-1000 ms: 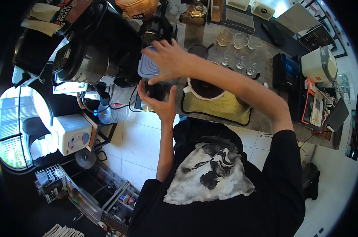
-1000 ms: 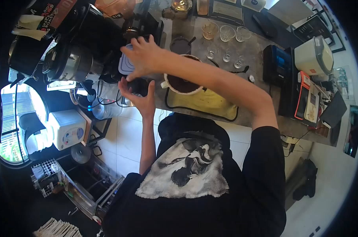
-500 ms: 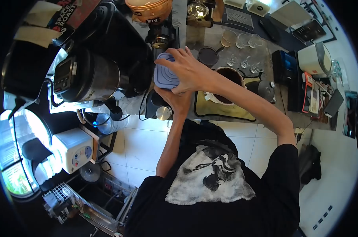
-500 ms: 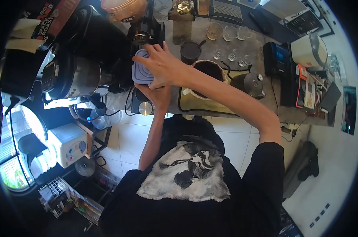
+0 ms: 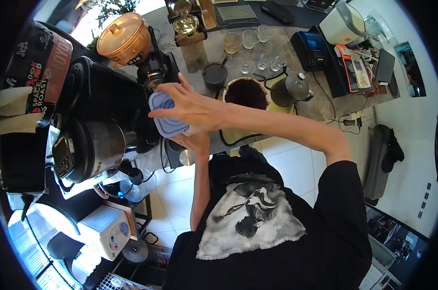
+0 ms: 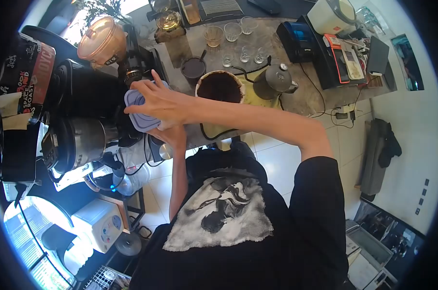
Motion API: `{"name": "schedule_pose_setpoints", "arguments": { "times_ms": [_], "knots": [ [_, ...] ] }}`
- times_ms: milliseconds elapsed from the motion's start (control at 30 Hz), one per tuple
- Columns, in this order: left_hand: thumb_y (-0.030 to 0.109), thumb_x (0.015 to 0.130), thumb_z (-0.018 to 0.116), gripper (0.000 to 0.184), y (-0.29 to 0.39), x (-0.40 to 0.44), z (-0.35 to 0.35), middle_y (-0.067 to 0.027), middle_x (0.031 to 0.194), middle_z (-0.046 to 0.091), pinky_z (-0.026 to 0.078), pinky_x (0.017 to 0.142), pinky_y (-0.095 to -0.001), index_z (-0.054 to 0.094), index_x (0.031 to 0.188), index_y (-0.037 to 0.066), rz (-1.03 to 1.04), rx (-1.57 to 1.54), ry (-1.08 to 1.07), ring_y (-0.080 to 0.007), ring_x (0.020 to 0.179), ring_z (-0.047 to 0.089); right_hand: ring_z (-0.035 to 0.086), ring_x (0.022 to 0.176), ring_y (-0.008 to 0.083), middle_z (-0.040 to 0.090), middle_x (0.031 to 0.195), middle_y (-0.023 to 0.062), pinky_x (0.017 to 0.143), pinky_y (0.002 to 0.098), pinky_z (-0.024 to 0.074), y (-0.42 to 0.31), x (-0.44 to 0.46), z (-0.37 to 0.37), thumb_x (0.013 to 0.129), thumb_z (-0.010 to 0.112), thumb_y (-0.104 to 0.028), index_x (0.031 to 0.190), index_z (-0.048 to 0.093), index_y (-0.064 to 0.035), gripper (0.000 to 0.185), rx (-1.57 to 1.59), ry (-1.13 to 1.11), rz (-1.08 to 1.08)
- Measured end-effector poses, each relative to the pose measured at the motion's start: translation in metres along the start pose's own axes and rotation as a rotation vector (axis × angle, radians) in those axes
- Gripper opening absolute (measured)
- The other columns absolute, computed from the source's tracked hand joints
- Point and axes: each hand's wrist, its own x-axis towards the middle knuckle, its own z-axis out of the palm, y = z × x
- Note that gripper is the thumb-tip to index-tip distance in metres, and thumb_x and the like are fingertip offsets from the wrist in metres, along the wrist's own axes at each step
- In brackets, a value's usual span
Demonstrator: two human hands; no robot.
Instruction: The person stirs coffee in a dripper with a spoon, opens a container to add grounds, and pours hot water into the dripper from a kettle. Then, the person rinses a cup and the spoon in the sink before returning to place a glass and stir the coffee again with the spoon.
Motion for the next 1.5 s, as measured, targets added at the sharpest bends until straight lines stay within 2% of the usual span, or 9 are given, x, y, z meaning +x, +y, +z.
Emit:
{"name": "schedule_pose_setpoints", "arguments": {
  "times_ms": [200, 300, 400, 500, 533, 833, 1067, 1367, 1500],
  "knots": [
    [0.020, 0.065, 0.084, 0.096, -0.007, -0.001, -0.002, -0.0253, 0.128, 0.036, 0.030, 0.098, -0.0480, 0.028, 0.137, -0.008, -0.022, 0.077, -0.069, -0.0394, 0.121, 0.036, 0.030, 0.133, 0.0389, 0.032, 0.135, 0.0209, 0.113, 0.0634, 0.0095, 0.006, -0.006, 0.000, 0.058, 0.082, -0.019, 0.133, 0.052, -0.0264, 0.081, 0.070, 0.061, -0.050],
    [0.021, 0.062, 0.087, 0.111, -0.008, 0.006, -0.004, -0.0271, 0.137, 0.030, 0.028, 0.103, -0.0483, 0.015, 0.143, -0.009, 0.115, 0.261, -0.189, -0.0394, 0.124, 0.035, 0.032, 0.131, 0.0405, 0.031, 0.135, 0.0211, 0.113, 0.0588, 0.0197, 0.004, -0.003, -0.009, 0.055, 0.084, -0.021, 0.134, 0.050, -0.0266, 0.086, 0.112, 0.148, -0.011],
    [0.020, 0.059, 0.089, 0.127, 0.010, 0.006, -0.001, -0.0279, 0.142, 0.024, 0.025, 0.108, -0.0470, 0.000, 0.145, -0.008, -0.027, 0.086, 0.034, -0.0388, 0.126, 0.033, 0.035, 0.126, 0.0443, 0.030, 0.135, 0.0225, 0.102, 0.0474, 0.0409, -0.010, 0.018, -0.033, 0.054, 0.085, -0.024, 0.139, 0.044, -0.0270, 0.094, 0.268, 0.338, -0.052],
    [0.019, 0.059, 0.089, 0.125, 0.019, 0.014, -0.012, -0.0261, 0.139, 0.026, 0.024, 0.110, -0.0454, 0.002, 0.144, -0.007, -0.030, 0.125, -0.044, -0.0372, 0.128, 0.032, 0.036, 0.125, 0.0452, 0.034, 0.131, 0.0270, 0.103, 0.0476, 0.0389, -0.016, 0.022, -0.052, 0.050, 0.085, -0.021, 0.138, 0.043, -0.0235, 0.097, 0.165, 0.359, -0.075],
    [0.019, 0.059, 0.089, 0.119, 0.019, 0.015, -0.012, -0.0251, 0.136, 0.028, 0.025, 0.109, -0.0452, 0.007, 0.141, -0.007, -0.096, 0.013, -0.084, -0.0366, 0.128, 0.033, 0.039, 0.124, 0.0395, 0.032, 0.132, 0.0196, 0.101, 0.0466, 0.0415, -0.016, 0.017, -0.062, 0.053, 0.087, -0.027, 0.141, 0.040, -0.0247, 0.100, 0.117, 0.354, -0.032],
    [0.024, 0.056, 0.093, 0.115, 0.029, 0.016, -0.021, -0.0234, 0.130, 0.033, 0.027, 0.107, -0.0469, 0.019, 0.139, -0.006, -0.214, -0.039, -0.091, -0.0363, 0.125, 0.035, 0.050, 0.118, 0.0231, 0.041, 0.137, 0.0182, 0.096, 0.0366, 0.0433, 0.042, -0.231, -0.133, 0.067, 0.087, -0.023, 0.146, 0.030, -0.0081, 0.099, 0.092, 1.018, 0.840],
    [0.020, 0.059, 0.091, 0.109, 0.033, 0.027, -0.030, -0.0213, 0.139, 0.032, 0.027, 0.110, -0.0407, 0.020, 0.138, -0.002, -0.133, -0.177, -0.229, -0.0319, 0.129, 0.036, 0.048, 0.123, 0.0283, 0.045, 0.136, 0.0232, 0.104, 0.0370, 0.0354, 0.107, -0.386, -0.052, 0.075, 0.079, -0.044, 0.138, 0.039, 0.0063, 0.090, -0.060, 0.811, 1.409],
    [0.022, 0.057, 0.092, 0.107, 0.019, 0.040, -0.050, -0.0187, 0.136, 0.035, 0.032, 0.107, -0.0393, 0.021, 0.135, 0.003, -0.188, -0.222, -0.353, -0.0295, 0.127, 0.039, 0.049, 0.122, 0.0310, 0.046, 0.137, 0.0214, 0.103, 0.0394, 0.0367, 0.144, -0.434, -0.002, 0.085, 0.070, -0.043, 0.137, 0.042, 0.0041, 0.076, -0.173, 0.913, 1.216],
    [0.018, 0.053, 0.093, 0.111, 0.020, 0.058, -0.053, -0.0188, 0.144, 0.034, 0.034, 0.108, -0.0391, 0.025, 0.140, 0.004, -0.161, -0.335, -0.431, -0.0301, 0.129, 0.041, 0.058, 0.103, 0.0218, 0.059, 0.117, 0.0143, 0.092, 0.0325, 0.0447, 0.092, -0.309, -0.079, 0.089, 0.069, -0.024, 0.128, 0.054, -0.0018, 0.047, -0.421, 1.026, 1.064]
  ]
}}
